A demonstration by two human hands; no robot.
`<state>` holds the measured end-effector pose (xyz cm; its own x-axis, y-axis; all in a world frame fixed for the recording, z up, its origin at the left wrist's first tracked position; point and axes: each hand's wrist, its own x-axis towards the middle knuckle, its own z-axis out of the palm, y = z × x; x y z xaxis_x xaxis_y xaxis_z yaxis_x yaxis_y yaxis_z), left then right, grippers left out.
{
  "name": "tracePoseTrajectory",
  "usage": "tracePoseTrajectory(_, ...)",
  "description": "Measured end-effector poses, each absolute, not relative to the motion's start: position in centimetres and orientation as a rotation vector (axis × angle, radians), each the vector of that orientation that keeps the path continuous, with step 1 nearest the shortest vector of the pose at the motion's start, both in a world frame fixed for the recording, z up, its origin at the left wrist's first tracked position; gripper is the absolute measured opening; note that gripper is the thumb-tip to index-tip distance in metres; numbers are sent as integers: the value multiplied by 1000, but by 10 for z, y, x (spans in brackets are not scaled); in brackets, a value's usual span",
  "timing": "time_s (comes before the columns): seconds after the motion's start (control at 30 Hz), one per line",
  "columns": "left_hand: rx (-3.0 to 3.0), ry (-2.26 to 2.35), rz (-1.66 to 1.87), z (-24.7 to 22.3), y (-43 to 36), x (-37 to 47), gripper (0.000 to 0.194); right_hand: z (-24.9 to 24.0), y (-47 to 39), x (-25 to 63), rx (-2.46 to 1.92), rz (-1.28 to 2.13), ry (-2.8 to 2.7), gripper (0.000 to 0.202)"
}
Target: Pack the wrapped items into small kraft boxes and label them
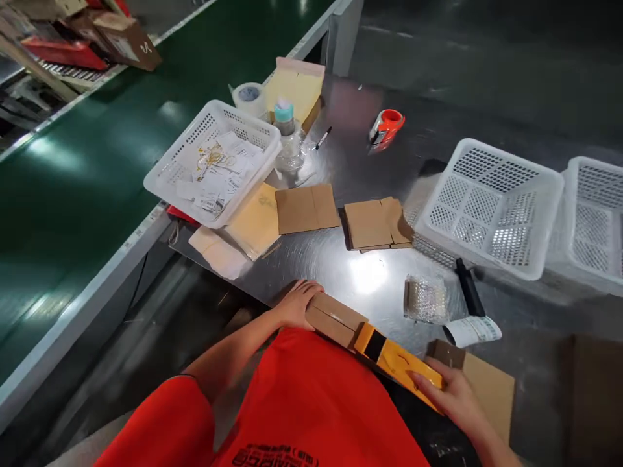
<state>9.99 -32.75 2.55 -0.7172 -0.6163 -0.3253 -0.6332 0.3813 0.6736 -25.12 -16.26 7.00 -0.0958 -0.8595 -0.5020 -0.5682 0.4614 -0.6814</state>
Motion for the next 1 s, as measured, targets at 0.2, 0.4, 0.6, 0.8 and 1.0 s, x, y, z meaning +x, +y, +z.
tracePoseTrajectory(0.2, -885, 2727, 520, 57, -332, 79, 102, 43, -184, -219, -1287, -406, 1593, 46)
tracePoseTrajectory(0.4, -761, 2592, 464, 60, -345, 64, 101, 29, -208, -186, -1229, -544, 1486, 42)
tracePoseTrajectory(0.6, -773, 2598, 489, 56, -356, 72, 89, 9, -174, -230, -1211, -449, 1502, 42)
tracePoseTrajectory(0.8, -770, 2653, 503, 54, -356, 73, 84, 22, -209, -194, -1374, -134, 1713, 42)
tracePoseTrajectory(1.0, -829, 2673, 506, 57, -350, 67, 78, 50, -250, -161, -1378, -57, 1825, 43)
